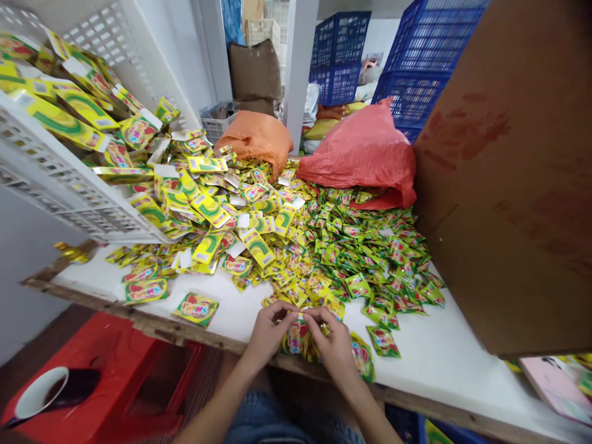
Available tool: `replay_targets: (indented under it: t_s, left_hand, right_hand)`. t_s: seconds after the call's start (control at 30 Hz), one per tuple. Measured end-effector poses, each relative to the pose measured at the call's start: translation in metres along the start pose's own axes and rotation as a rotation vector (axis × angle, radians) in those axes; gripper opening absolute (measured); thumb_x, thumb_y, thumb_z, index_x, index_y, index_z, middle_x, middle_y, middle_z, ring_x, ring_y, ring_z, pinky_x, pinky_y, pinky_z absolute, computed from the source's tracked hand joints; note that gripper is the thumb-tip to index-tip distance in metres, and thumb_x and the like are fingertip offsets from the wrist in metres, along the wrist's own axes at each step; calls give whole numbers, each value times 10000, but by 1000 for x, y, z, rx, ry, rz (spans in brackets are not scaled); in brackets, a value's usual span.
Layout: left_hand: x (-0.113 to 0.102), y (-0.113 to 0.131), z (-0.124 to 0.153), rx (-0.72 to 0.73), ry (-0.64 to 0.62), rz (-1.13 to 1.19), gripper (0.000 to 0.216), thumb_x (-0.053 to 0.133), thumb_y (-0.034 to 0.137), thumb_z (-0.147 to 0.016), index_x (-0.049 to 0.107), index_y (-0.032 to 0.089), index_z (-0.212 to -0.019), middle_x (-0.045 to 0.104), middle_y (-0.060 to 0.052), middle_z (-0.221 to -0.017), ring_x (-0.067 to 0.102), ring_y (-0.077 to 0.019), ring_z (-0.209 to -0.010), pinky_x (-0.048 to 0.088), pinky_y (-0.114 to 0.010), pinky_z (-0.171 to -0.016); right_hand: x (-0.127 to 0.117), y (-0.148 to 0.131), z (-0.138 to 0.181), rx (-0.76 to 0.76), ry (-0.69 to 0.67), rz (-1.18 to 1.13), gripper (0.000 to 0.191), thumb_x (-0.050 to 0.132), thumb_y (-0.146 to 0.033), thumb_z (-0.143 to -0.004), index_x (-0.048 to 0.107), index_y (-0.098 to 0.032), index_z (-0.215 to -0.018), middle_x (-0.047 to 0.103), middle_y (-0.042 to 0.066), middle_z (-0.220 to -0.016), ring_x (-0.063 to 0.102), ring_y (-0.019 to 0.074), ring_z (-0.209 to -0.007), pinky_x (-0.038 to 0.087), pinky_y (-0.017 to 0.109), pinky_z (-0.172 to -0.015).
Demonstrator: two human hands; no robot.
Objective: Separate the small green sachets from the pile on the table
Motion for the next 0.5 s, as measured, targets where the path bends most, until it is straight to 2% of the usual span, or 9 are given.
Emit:
replay_targets:
  t_s: [0.13,0.23,0.3,0.37,0.4,0.43,0.47,0.5]
  left_hand:
    - [0,-7,6,15,-32,15,188,590,315,-772,683,182,-867,681,-49,-889,602,-197,-885,437,-298,-836]
    - [6,-6,11,27,-50,-22,212,578,317,-781,670,185,-919,673,-58,-933,593,-201,-917,438,-307,-854]
    - [4,1,12,49,-57,-51,282,568,313,-787,619,193,-1037,651,-66,-1009,581,-201,-950,440,-308,-861]
    - [-17,12,12,98,-30,-145,346,532,310,-807,548,209,-1137,610,-75,-1098,554,-200,-1005,429,-315,-886]
    - [-34,18,12,124,-7,-237,345,493,311,-826,530,214,-1155,586,-80,-1133,533,-202,-1039,413,-322,-910]
    - [-58,24,12,161,51,-364,296,448,315,-842,560,214,-1097,576,-82,-1137,509,-207,-1071,388,-332,-938]
    - [-84,27,13,164,97,-531,290,413,321,-850,573,210,-1064,558,-86,-1155,481,-218,-1106,348,-352,-975]
    - [-111,27,13,129,151,-710,317,408,345,-841,565,190,-1068,547,-102,-1157,469,-238,-1114,331,-376,-984]
  right_hand:
    - [5,8,8,-1,-20,-67,203,514,-335,-831,648,-209,-918,675,52,-931,607,207,-901,458,322,-826]
    - [13,11,9,44,-30,-116,245,500,-368,-830,657,-201,-918,683,64,-926,615,218,-890,472,339,-815]
    - [6,7,11,64,-20,-105,268,501,-397,-819,663,-199,-898,686,70,-923,616,229,-888,475,351,-816]
    - [-28,5,17,72,35,-30,286,502,-433,-802,664,-216,-892,682,68,-950,610,240,-913,472,354,-823]
    - [-55,6,22,74,85,37,297,503,-459,-789,663,-233,-896,679,63,-966,607,244,-924,473,350,-818]
    - [-88,11,29,100,132,134,303,507,-488,-772,664,-256,-886,678,52,-977,606,248,-935,477,343,-802]
    - [-121,19,37,142,101,244,323,519,-522,-745,666,-279,-899,679,48,-982,616,252,-911,488,339,-755]
    - [-157,27,46,156,129,358,362,523,-580,-704,676,-294,-866,690,52,-939,634,255,-839,495,340,-679]
Point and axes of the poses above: each hand's wrist, its own z-axis away from the middle knuckle, its own x-axis out of the palm, y = z × x, the point moved 5 cm from there along -z, towards the middle knuckle
